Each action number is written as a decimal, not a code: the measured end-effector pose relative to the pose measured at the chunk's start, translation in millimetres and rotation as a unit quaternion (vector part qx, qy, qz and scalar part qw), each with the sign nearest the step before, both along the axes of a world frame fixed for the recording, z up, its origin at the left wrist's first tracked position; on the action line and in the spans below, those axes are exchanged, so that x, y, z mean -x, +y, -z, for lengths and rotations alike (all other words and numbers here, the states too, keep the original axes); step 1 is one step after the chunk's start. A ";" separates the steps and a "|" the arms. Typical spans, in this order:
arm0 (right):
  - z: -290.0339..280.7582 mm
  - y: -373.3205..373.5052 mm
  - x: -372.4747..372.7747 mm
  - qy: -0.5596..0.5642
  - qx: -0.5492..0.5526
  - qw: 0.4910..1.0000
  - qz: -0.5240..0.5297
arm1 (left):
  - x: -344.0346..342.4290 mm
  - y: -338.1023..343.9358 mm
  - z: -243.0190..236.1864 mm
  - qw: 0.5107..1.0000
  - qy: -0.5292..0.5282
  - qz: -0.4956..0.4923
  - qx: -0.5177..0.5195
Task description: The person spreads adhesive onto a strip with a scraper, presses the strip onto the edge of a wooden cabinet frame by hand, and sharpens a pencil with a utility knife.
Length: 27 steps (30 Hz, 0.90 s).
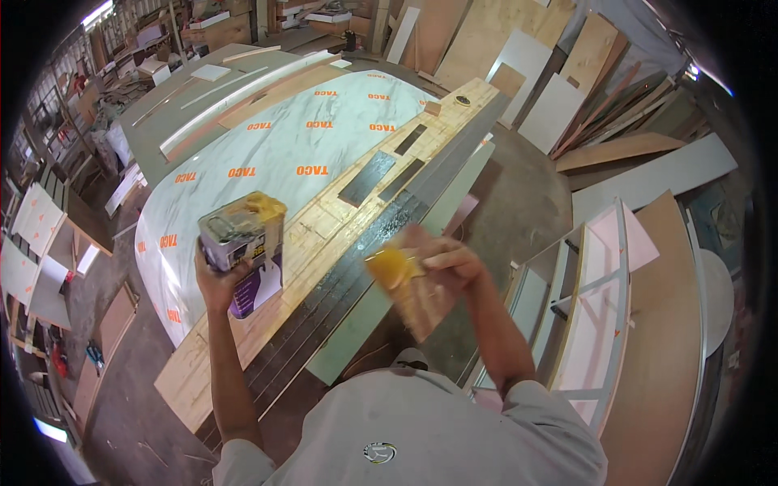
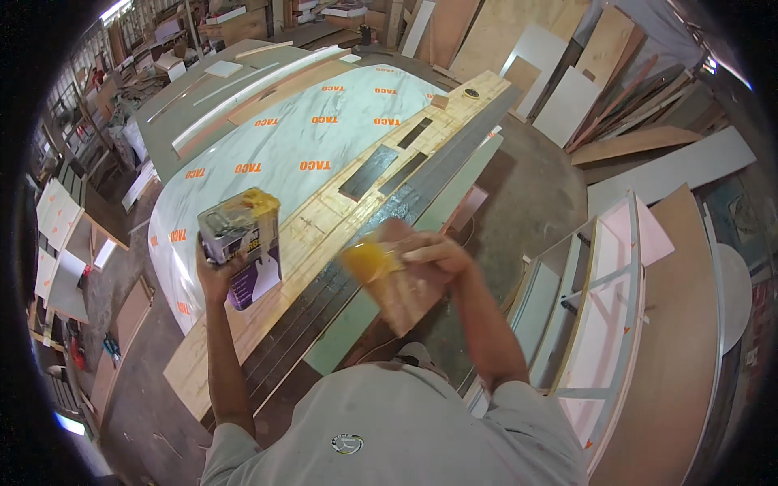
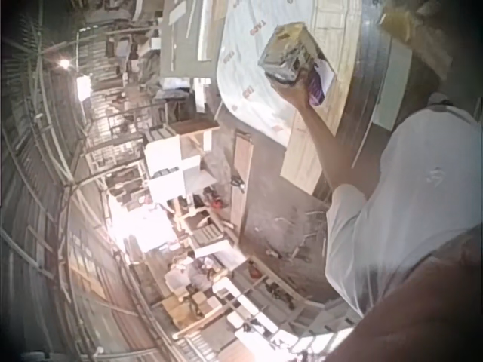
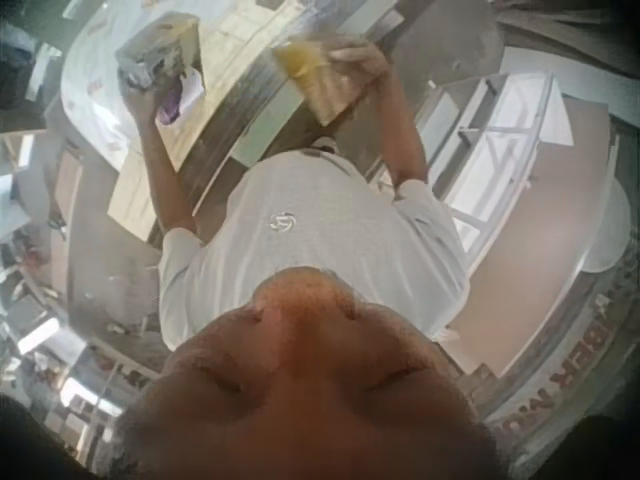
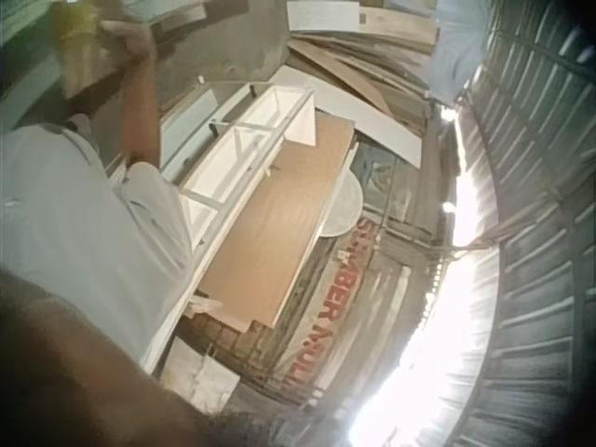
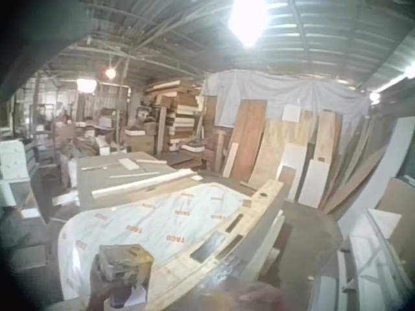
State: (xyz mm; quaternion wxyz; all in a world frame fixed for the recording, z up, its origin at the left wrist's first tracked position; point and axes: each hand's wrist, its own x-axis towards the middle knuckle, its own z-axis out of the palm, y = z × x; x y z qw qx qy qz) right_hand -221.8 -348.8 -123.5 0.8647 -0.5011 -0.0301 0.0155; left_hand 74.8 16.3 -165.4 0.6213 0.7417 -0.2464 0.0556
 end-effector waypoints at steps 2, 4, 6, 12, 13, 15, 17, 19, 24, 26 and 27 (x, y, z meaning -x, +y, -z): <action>-8.6 -68.5 31.9 0.036 0.133 0.986 0.095 | -3.7 1.1 25.3 0.994 0.030 -0.020 0.100; -35.3 -121.7 46.8 0.146 0.174 0.968 0.110 | -4.7 7.3 39.5 0.989 0.062 -0.029 0.133; -43.7 -165.7 51.2 0.180 0.213 0.935 0.220 | 5.9 12.7 40.7 0.983 0.064 -0.014 0.171; -40.7 -307.4 30.5 0.189 0.437 0.864 0.163 | 23.6 21.5 85.9 0.976 0.080 -0.196 0.047; -24.7 -330.6 18.5 0.180 0.433 0.873 0.136 | 30.1 27.6 90.8 0.974 0.105 -0.200 0.007; -14.0 -368.9 0.6 0.155 0.434 0.883 0.086 | 50.8 37.4 91.8 0.967 0.133 -0.214 -0.038; -3.5 -381.2 -26.6 0.162 0.447 0.878 0.053 | 75.8 44.9 102.3 0.963 0.159 -0.187 0.108; 22.8 -409.2 -46.0 0.128 0.440 0.889 0.013 | 82.7 38.8 85.2 0.947 0.068 -0.311 -0.036; 49.7 -449.7 -75.8 0.076 0.569 0.819 -0.008 | 141.8 -19.3 51.2 0.880 0.125 -0.445 0.110; 54.2 -443.6 -87.4 -0.005 0.613 0.790 -0.005 | 178.8 -39.3 61.8 0.851 0.096 -0.502 0.119; 59.4 -439.2 -94.6 -0.013 0.610 0.792 -0.011 | 204.4 -40.5 77.0 0.846 0.054 -0.525 0.071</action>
